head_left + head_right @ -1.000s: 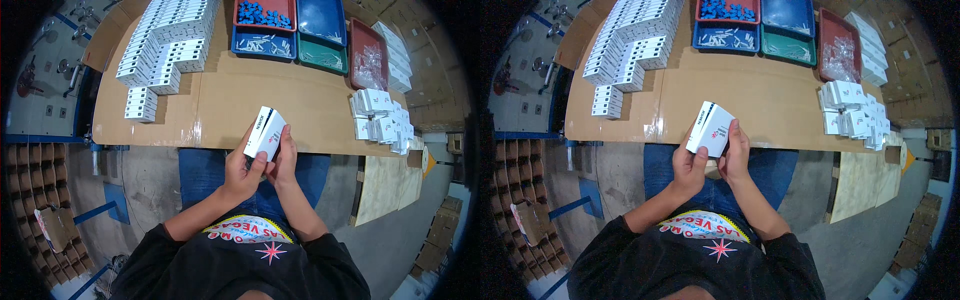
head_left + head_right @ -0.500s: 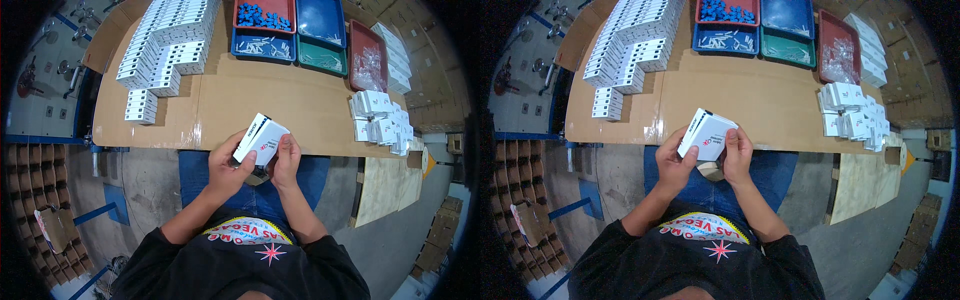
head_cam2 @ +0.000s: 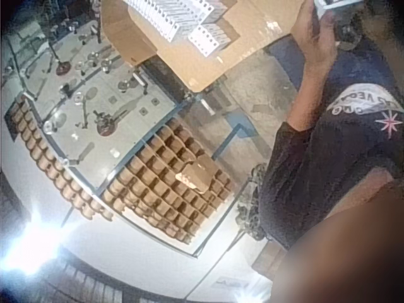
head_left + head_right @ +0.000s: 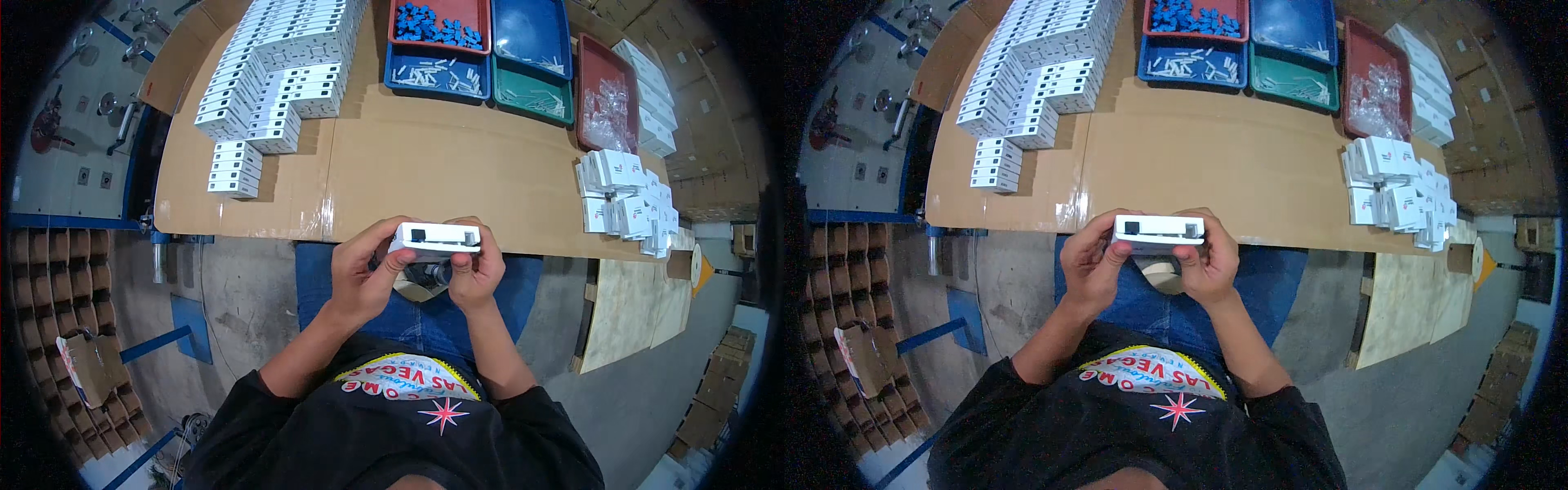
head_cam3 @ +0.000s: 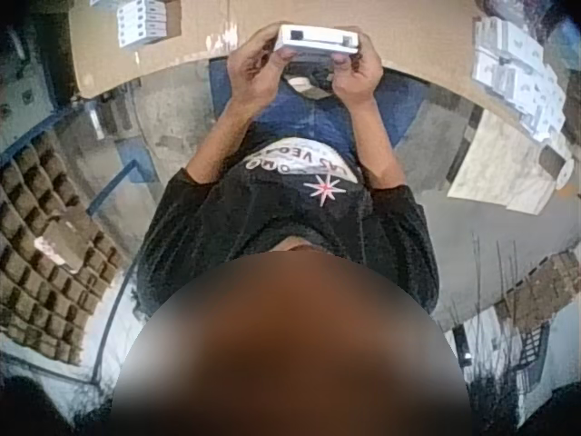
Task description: Assembling small electronic components by placing internal parts into white plastic casings and closing them.
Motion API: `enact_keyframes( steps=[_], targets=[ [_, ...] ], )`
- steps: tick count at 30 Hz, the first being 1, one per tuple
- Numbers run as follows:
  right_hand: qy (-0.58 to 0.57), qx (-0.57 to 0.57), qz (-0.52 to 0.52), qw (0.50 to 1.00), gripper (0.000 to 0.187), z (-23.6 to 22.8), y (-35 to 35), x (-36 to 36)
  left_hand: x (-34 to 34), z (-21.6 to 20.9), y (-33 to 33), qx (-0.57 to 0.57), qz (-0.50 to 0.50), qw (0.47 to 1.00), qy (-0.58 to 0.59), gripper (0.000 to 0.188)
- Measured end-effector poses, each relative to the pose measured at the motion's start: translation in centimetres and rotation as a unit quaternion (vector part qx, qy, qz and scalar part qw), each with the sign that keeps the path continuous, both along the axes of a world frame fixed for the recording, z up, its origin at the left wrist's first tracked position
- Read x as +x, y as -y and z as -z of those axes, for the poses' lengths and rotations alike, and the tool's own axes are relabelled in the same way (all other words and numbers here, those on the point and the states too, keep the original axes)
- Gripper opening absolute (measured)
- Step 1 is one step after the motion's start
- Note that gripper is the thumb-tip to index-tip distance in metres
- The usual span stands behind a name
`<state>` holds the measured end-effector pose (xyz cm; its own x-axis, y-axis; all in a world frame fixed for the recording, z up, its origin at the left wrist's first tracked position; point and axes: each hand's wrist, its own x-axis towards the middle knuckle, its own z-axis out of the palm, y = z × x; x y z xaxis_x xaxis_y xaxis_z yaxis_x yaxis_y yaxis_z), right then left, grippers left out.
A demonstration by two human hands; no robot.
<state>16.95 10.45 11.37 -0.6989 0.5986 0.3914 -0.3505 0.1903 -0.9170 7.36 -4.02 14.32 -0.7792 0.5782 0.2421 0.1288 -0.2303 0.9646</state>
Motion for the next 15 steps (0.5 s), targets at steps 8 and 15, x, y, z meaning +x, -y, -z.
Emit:
enact_keyframes(
  steps=[8, 15],
  targets=[
    [-0.070, 0.066, 0.010, 0.995, 0.058, -1.4, 0.0, -0.1, -1.0, 0.3, -0.7, 0.082, 0.084, 0.989, -0.094, 0.034],
    [-0.088, 0.180, 0.015, 0.980, 0.055, -1.7, -0.3, 0.0, 1.4, -0.6, -0.8, 0.100, 0.083, 0.991, 0.024, 0.050]
  ],
)
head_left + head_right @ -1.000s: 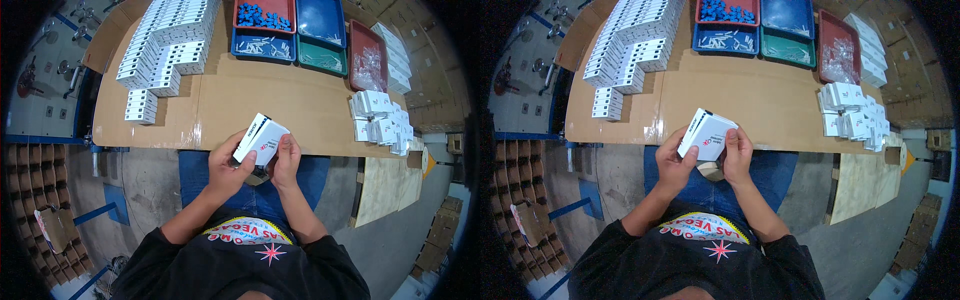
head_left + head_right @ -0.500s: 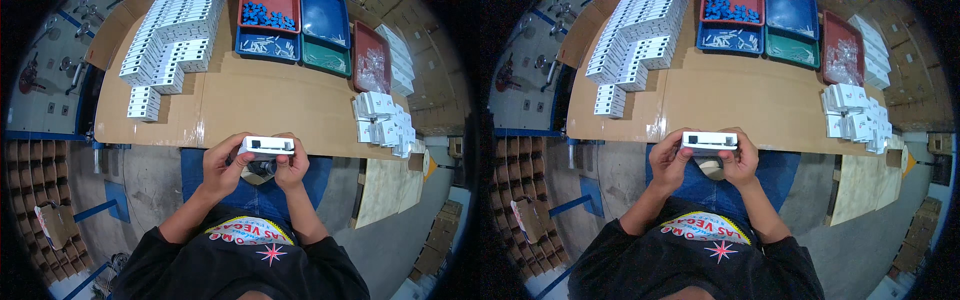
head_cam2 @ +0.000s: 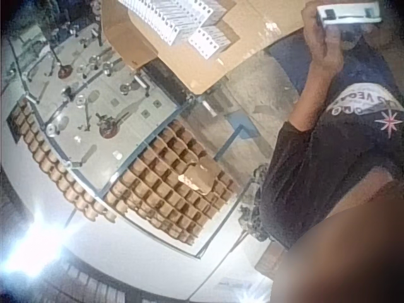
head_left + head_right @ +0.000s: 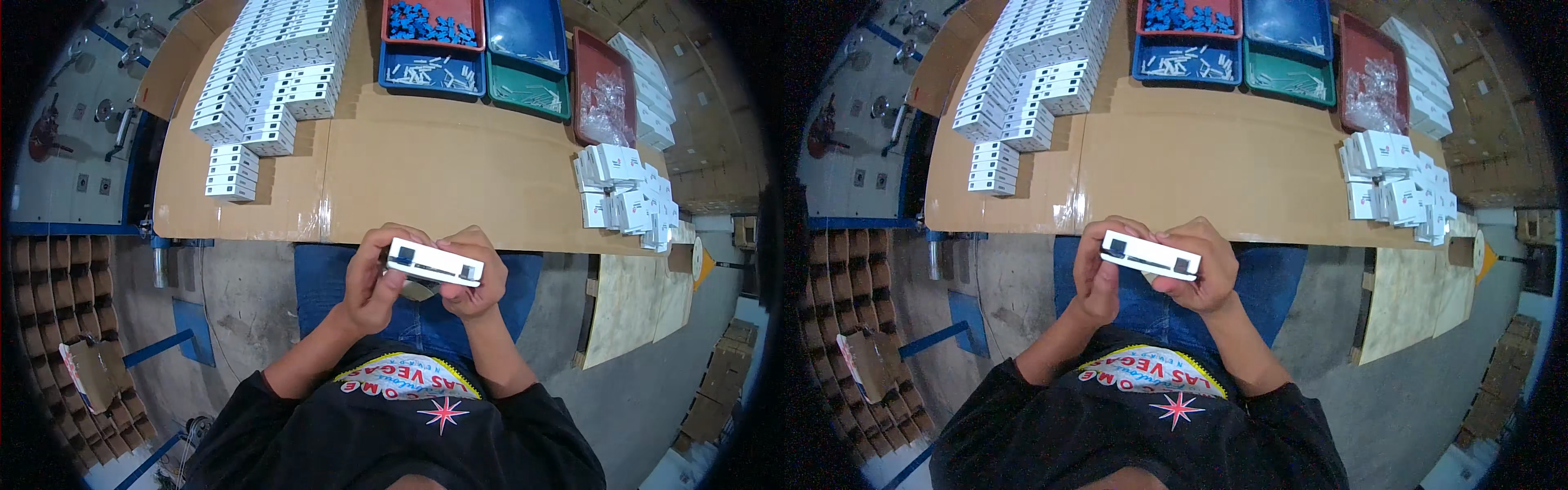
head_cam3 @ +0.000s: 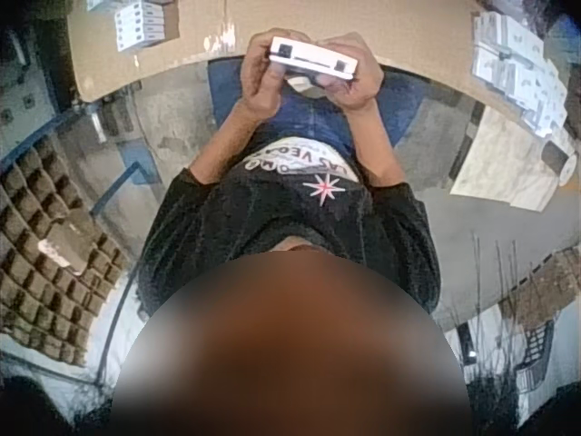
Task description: Assembling small electronic components by placing internal parts into white plastic casings and closing them.
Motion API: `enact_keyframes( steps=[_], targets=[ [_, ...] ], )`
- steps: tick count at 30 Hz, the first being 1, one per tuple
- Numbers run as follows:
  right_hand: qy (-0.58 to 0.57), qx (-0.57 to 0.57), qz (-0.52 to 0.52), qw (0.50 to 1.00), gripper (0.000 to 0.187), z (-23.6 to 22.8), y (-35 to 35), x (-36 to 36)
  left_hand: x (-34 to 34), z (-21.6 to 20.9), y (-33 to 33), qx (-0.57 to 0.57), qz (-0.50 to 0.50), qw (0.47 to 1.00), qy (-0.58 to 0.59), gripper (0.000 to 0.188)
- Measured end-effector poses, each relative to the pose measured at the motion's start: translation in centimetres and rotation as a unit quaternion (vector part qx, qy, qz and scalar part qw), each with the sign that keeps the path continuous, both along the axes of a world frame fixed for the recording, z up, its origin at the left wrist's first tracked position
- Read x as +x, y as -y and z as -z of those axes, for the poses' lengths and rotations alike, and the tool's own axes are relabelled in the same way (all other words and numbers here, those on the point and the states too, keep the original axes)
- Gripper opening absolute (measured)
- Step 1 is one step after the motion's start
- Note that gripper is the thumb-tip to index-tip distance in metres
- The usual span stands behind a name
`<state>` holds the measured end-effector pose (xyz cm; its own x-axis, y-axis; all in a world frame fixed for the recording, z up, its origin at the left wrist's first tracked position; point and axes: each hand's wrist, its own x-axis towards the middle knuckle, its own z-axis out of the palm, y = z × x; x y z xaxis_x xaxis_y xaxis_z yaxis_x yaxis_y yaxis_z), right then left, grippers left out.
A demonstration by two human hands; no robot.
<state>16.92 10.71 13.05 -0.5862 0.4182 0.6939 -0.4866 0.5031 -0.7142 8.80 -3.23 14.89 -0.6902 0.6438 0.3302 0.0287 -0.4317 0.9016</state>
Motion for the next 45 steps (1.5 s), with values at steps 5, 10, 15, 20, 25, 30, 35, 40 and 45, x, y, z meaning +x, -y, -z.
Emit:
enact_keyframes(
  steps=[5, 10, 15, 20, 25, 30, 35, 40, 45],
  targets=[
    [0.005, 0.076, -0.002, 0.997, 0.052, -0.1, 0.5, -0.5, -0.5, 1.1, -0.5, 0.022, -0.041, 0.999, 0.021, 0.066],
    [-0.003, 0.106, -0.009, 0.994, 0.050, 0.1, 1.1, -0.9, -1.1, 1.0, -1.0, -0.017, -0.163, 0.986, 0.005, 0.076],
    [0.009, 0.082, -0.026, 0.996, 0.049, 1.1, 1.3, -1.3, -2.7, 0.6, -0.8, -0.044, -0.216, 0.974, -0.057, 0.071],
    [0.025, 0.053, -0.030, 0.998, 0.049, 1.2, 1.5, -1.4, -2.3, 0.2, -0.8, -0.110, -0.241, 0.963, -0.057, 0.065],
    [0.029, 0.047, -0.038, 0.998, 0.050, 1.3, 1.6, -1.4, -2.2, 0.2, -0.9, -0.092, -0.267, 0.958, -0.053, 0.065],
    [0.026, 0.036, -0.037, 0.998, 0.050, 0.9, 2.0, -1.6, -2.2, 0.3, -1.1, -0.052, -0.280, 0.958, -0.040, 0.066],
    [0.040, 0.049, -0.071, 0.995, 0.049, 0.7, 1.9, -1.7, -2.0, 0.2, -0.7, -0.081, -0.256, 0.963, 0.006, 0.063],
    [0.050, 0.081, -0.066, 0.993, 0.049, 0.8, 1.9, -1.6, -2.3, 0.4, -0.6, -0.085, -0.252, 0.964, -0.009, 0.061],
    [0.050, 0.093, -0.063, 0.992, 0.049, 0.9, 2.0, -1.6, -2.2, 0.4, -0.4, -0.094, -0.252, 0.963, -0.018, 0.061]
  ],
)
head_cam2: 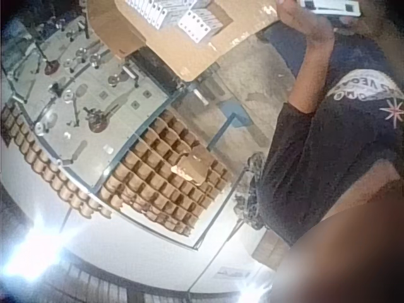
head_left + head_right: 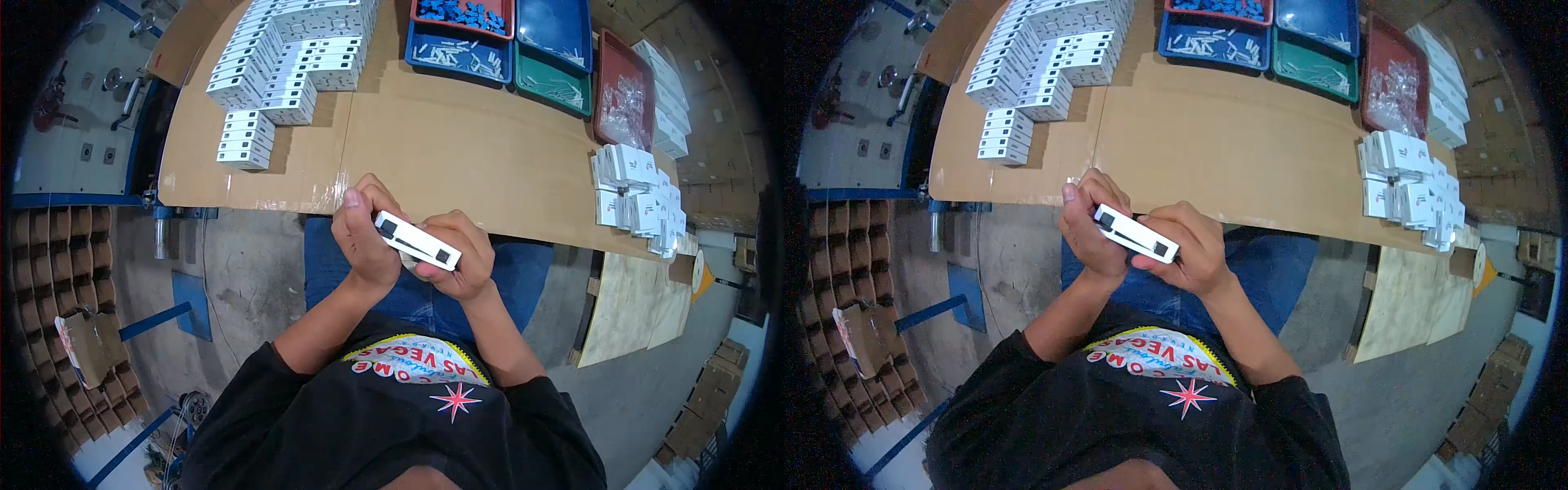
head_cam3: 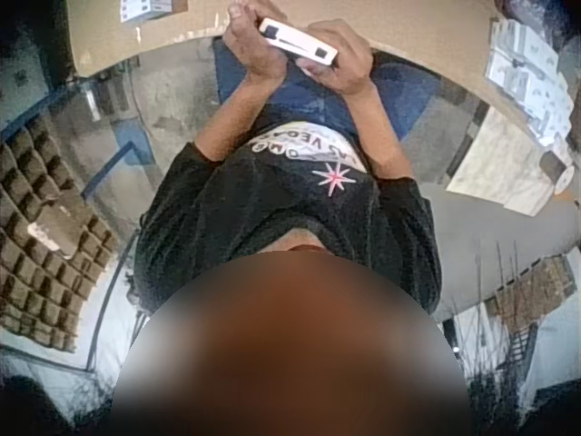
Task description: Assembling small electronic components by placing internal parts into white plastic casings and closing them.
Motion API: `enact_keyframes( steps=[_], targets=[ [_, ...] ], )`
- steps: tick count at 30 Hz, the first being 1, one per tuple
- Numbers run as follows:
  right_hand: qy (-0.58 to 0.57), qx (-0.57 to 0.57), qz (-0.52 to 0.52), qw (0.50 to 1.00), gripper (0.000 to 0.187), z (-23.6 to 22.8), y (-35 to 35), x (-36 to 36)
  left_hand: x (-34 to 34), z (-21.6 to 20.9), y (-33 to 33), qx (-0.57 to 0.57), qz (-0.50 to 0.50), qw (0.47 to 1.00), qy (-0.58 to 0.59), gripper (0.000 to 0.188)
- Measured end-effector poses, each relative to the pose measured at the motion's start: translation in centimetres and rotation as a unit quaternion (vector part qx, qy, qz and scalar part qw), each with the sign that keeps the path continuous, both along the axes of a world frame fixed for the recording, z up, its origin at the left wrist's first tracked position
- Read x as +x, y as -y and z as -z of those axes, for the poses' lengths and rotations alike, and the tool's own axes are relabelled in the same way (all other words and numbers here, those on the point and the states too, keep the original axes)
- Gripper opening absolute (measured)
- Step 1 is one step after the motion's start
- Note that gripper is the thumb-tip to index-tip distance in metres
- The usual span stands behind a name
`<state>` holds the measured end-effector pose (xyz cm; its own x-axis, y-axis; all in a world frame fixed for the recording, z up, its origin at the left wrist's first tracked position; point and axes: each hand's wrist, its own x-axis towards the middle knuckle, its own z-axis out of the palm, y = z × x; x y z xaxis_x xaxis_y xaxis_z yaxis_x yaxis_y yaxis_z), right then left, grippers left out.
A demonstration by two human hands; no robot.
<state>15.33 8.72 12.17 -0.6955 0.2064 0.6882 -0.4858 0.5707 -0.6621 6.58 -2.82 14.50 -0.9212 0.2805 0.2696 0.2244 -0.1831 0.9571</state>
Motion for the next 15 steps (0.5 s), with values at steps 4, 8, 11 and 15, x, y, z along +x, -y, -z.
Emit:
enact_keyframes(
  steps=[4, 8, 11, 15],
  targets=[
    [-0.013, -0.008, 0.006, 1.000, 0.050, 0.21, 0.22, -0.19, 0.12, 0.27, -0.14, 0.046, -0.012, 0.999, 0.015, 0.065],
    [-0.031, 0.008, 0.013, 0.999, 0.053, 0.30, 0.18, -0.28, 0.19, 0.49, -0.12, 0.059, -0.011, 0.998, 0.019, 0.066],
    [-0.022, 0.007, 0.013, 1.000, 0.053, 0.35, 0.16, -0.11, 0.24, 0.54, -0.27, 0.070, -0.008, 0.997, 0.028, 0.066],
    [-0.021, 0.010, 0.019, 1.000, 0.052, 0.33, 0.19, -0.18, 0.08, 0.47, -0.33, 0.076, -0.002, 0.996, 0.039, 0.064]
  ],
)
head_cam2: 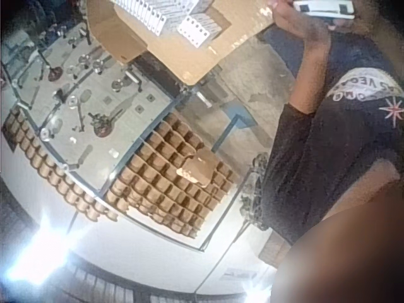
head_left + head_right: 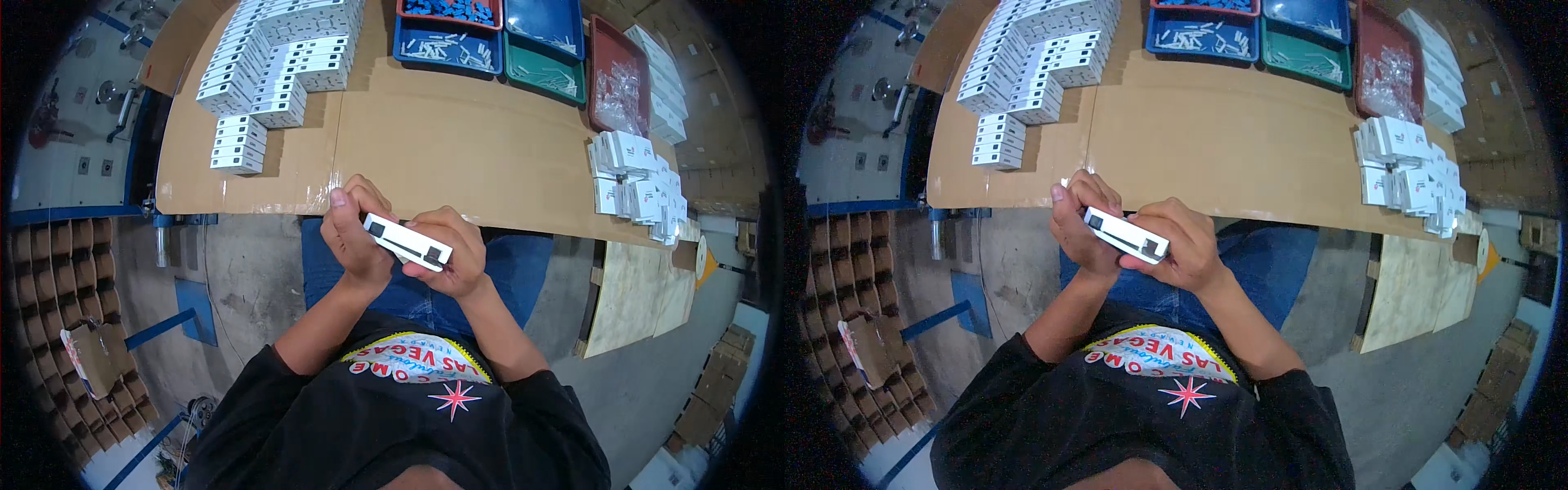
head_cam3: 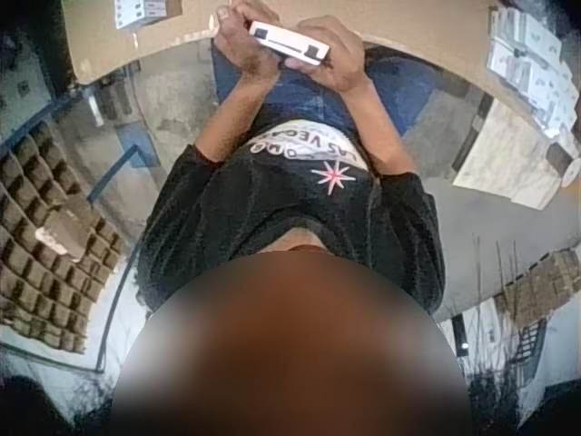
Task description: Assembling small electronic components by placing internal parts into white plastic casings and closing them.
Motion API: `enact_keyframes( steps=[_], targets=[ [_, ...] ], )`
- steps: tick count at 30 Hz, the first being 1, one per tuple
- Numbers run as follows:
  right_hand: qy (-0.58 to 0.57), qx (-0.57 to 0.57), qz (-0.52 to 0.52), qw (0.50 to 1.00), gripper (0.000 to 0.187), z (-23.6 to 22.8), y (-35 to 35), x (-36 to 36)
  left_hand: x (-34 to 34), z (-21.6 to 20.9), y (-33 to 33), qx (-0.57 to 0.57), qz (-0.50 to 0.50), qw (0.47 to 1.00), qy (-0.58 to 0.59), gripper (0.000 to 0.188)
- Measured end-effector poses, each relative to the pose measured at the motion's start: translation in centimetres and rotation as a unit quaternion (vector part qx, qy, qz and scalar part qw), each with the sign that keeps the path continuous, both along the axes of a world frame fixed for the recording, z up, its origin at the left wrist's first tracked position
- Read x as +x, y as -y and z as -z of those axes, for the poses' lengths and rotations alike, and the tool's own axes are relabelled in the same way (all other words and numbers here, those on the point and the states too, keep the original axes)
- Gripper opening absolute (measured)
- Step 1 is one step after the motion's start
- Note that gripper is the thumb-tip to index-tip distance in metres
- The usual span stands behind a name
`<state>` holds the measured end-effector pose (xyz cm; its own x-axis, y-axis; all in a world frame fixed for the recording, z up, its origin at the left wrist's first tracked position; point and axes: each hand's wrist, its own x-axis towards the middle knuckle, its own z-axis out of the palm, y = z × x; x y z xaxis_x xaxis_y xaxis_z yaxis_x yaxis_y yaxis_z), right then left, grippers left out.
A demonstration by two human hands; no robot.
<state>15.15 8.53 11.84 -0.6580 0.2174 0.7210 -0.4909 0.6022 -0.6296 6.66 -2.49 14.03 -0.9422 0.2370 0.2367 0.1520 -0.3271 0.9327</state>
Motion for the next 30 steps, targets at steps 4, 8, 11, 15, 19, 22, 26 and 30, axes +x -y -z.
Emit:
enact_keyframes(
  steps=[4, 8, 11, 15, 19, 22, 26, 30],
  targets=[
    [0.003, 0.006, -0.009, 1.000, 0.051, -0.03, -0.15, -0.03, -0.07, 0.32, -0.09, 0.014, 0.000, 1.000, 0.006, 0.063],
    [0.001, 0.009, -0.019, 1.000, 0.049, -0.09, -0.43, 0.00, -0.10, 0.47, -0.17, -0.009, 0.001, 1.000, -0.010, 0.061],
    [0.006, 0.022, -0.013, 1.000, 0.048, -0.34, -0.42, 0.06, -0.25, 0.74, -0.09, 0.013, 0.008, 1.000, -0.005, 0.060],
    [-0.007, 0.019, -0.008, 1.000, 0.049, -0.13, -0.39, -0.03, -0.15, 0.39, -0.28, 0.011, 0.004, 1.000, -0.009, 0.060],
    [-0.009, 0.017, 0.001, 1.000, 0.050, -0.06, -0.33, 0.09, -0.05, 0.32, -0.24, 0.013, 0.007, 1.000, -0.001, 0.060],
    [-0.015, 0.014, 0.002, 1.000, 0.051, -0.06, -0.33, 0.06, 0.02, 0.08, -0.34, 0.010, 0.005, 1.000, -0.005, 0.060],
    [-0.019, 0.013, 0.001, 1.000, 0.051, 0.14, -0.35, 0.08, 0.11, 0.22, -0.27, 0.014, 0.005, 1.000, -0.003, 0.060],
    [-0.013, 0.002, -0.005, 1.000, 0.050, 0.03, -0.37, 0.06, 0.05, 0.34, -0.38, 0.027, 0.009, 1.000, 0.010, 0.059]
  ],
)
